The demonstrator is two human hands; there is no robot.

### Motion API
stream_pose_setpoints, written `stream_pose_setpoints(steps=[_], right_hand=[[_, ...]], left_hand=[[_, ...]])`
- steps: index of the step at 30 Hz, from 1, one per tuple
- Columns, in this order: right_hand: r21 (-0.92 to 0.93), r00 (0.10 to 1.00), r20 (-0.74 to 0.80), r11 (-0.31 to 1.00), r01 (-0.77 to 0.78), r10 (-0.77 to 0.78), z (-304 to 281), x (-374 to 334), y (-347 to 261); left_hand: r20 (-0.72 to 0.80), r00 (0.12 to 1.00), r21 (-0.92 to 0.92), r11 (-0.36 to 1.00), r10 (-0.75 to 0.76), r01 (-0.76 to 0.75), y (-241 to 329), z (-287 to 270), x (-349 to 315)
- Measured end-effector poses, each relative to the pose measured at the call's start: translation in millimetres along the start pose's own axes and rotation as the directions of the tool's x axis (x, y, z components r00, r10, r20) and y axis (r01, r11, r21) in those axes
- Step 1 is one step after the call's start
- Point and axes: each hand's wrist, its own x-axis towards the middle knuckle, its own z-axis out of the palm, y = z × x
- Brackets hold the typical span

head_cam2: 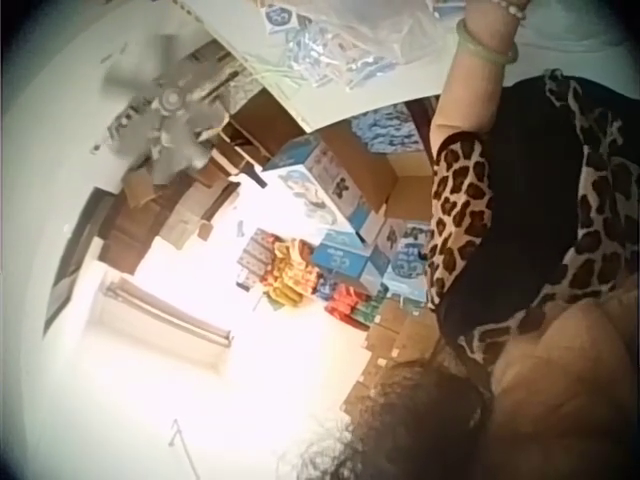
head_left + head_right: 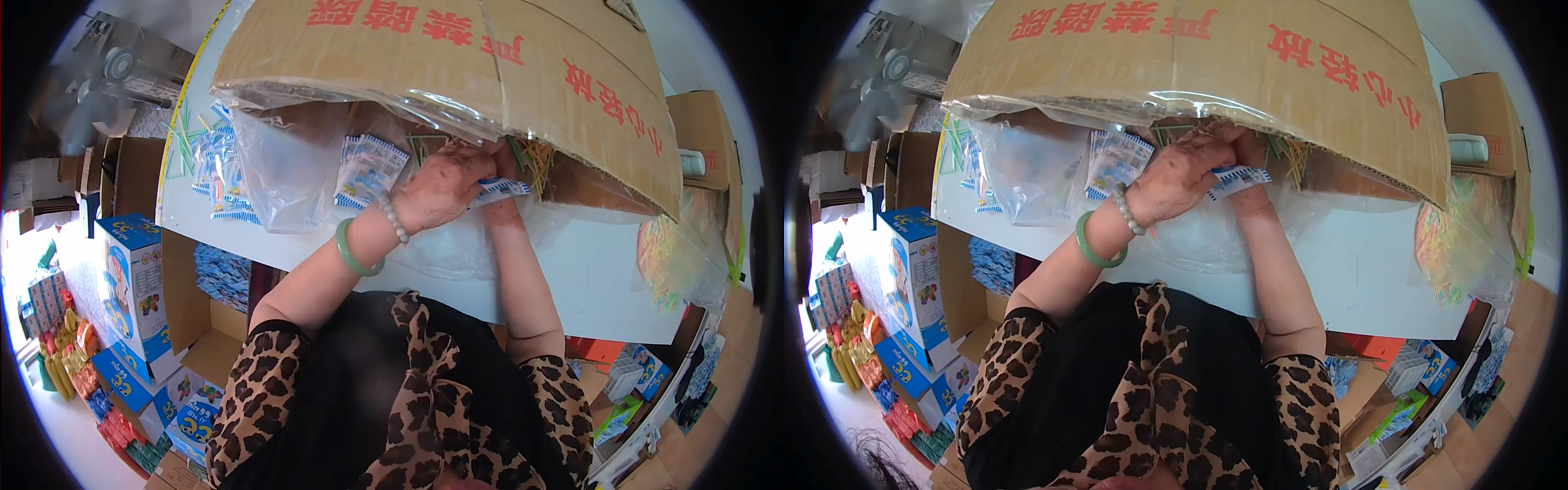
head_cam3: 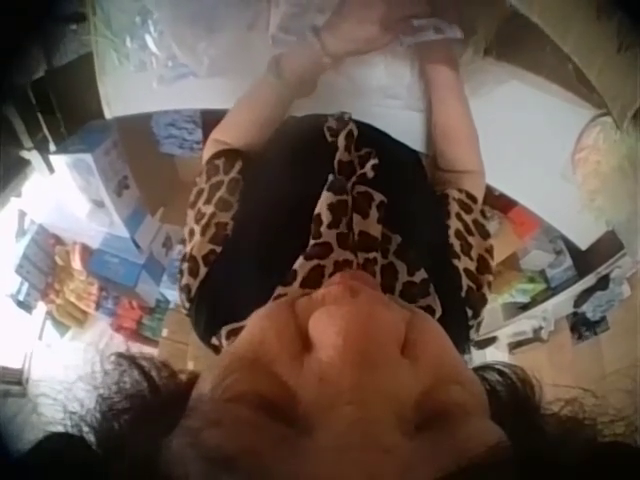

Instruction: Packing small packets into a cardboard box.

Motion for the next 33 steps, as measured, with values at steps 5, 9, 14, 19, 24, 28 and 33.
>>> stream_pose_setpoints(steps=[5,9,14,19,24,28,33], right_hand=[[-0.917,0.938,0.192,0.288,0.276,-0.288,-8.1,-0.2,-5.0],[-0.807,0.959,0.053,0.553,0.205,-0.278,3.5,-0.9,-11.6],[-0.841,0.989,-0.002,0.536,0.08,-0.15,0.8,-0.4,-7.6],[-0.817,0.991,-0.002,0.572,0.076,-0.135,-15.0,-2.1,1.1],[-0.832,0.966,0.106,0.511,0.216,-0.236,-7.8,-1.1,-1.2],[-0.886,0.981,0.101,0.433,0.165,-0.166,-5.3,0.5,-4.2],[-0.95,0.911,0.175,0.179,0.256,-0.373,-4.7,2.3,-3.7]], left_hand=[[-0.255,0.957,-0.293,0.954,-0.14,0.061,-14.4,-1.6,-13.5],[-0.2,0.827,-0.784,0.592,-0.526,0.187,-14.9,-12.7,-26.9],[-0.178,0.817,-0.876,0.467,-0.549,0.123,-20.2,-12.4,-32.2],[-0.156,0.799,-0.901,0.416,-0.58,0.125,-14.2,-16.3,-30.6],[-0.111,0.8,-0.913,0.378,-0.59,0.152,-20.8,-17.8,-36.5],[-0.189,0.783,-0.776,0.578,-0.593,0.251,-26.4,-8.1,-43.0],[-0.199,0.789,-0.755,0.605,-0.581,0.254,-23.8,-10.7,-47.2]])
